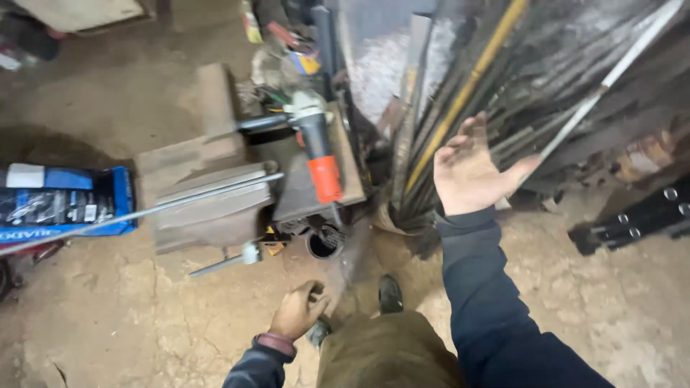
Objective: Cutting metal rods to length using an angle grinder and measuring with a tape measure.
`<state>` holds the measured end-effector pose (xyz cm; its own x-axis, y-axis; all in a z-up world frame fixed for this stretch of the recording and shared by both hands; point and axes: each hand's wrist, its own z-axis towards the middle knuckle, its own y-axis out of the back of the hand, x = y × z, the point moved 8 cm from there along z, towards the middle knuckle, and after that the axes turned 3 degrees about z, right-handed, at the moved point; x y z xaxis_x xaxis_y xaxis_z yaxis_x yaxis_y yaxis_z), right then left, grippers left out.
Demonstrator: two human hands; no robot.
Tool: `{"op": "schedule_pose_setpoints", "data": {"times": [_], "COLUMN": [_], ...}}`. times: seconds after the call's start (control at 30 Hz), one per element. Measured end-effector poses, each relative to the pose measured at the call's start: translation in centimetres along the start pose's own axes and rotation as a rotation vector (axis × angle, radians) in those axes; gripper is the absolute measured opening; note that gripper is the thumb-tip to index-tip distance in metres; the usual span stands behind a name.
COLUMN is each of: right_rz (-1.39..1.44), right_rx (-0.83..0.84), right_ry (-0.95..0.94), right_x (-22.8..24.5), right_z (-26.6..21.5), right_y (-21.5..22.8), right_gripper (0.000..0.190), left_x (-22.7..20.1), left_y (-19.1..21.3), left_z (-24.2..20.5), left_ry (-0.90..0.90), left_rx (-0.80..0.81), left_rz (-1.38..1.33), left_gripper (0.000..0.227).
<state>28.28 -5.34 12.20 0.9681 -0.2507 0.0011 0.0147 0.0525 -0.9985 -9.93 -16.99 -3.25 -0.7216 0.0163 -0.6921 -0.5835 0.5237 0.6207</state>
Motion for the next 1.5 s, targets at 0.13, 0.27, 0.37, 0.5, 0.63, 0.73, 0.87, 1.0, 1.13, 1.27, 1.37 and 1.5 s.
{"op": "schedule_pose_setpoints", "data": {"times": [0.13,0.27,0.37,0.5,0.63,0.73,0.87,1.0,1.13,1.27,1.37,1.5], "right_rz": [-0.144,-0.498,-1.434,-2.406,-2.71,-2.542,-2.444,-2.504,-2.51,-2.436,-2.399,-2.579], "right_rx": [-0.007,0.005,0.343,0.837,0.831,0.841,0.965,0.998,0.892,0.794,0.733,0.898], "right_ry": [0.054,0.148,0.281,-0.588,-1.346,-1.291,-1.132,-1.163,-1.079,-0.764,-0.565,-0.086], "right_x": [-5.3,-11.9,-18.9,-27.2,-31.7,-37.6,-42.4,-43.8,-44.5,-46.9,-49.6,-53.6], "right_z": [-0.7,-5.0,-9.6,-16.6,-22.9,-23.9,-22.0,-21.1,-19.0,-18.0,-16.8,-15.9], "right_y": [-5.9,-7.7,-9.9,8.4,12.5,12.0,12.9,15.6,14.5,12.4,10.4,12.8], "right_gripper": [0.102,0.082,0.053,0.054,0.057,0.061,0.06,0.055,0.051,0.041,0.032,0.034], "left_x": [-2.3,4.8,12.9,20.0,22.2,20.5,18.8,18.7,13.3,9.1,5.3,8.3], "left_y": [6.1,10.9,13.9,17.4,21.8,24.6,27.4,27.8,30.2,33.1,39.3,48.9], "left_z": [-2.6,-7.4,-11.4,-16.3,-15.6,-13.3,-10.0,-4.6,1.3,0.0,-4.8,-6.2], "left_ry": [-0.159,0.044,0.059,0.138,0.132,0.039,-0.162,-0.132,-0.457,-0.539,-0.778,-0.782], "left_rx": [-0.07,-0.068,-0.151,-0.142,-0.154,-0.141,-0.246,-0.248,-0.481,-0.238,-0.209,-0.594], "left_rz": [-0.07,-0.151,-0.117,-0.065,0.072,0.147,0.229,0.358,0.414,0.477,0.351,0.631], "left_gripper": [0.039,0.042,0.041,0.044,0.046,0.047,0.053,0.05,0.035,0.026,0.03,0.036]}}
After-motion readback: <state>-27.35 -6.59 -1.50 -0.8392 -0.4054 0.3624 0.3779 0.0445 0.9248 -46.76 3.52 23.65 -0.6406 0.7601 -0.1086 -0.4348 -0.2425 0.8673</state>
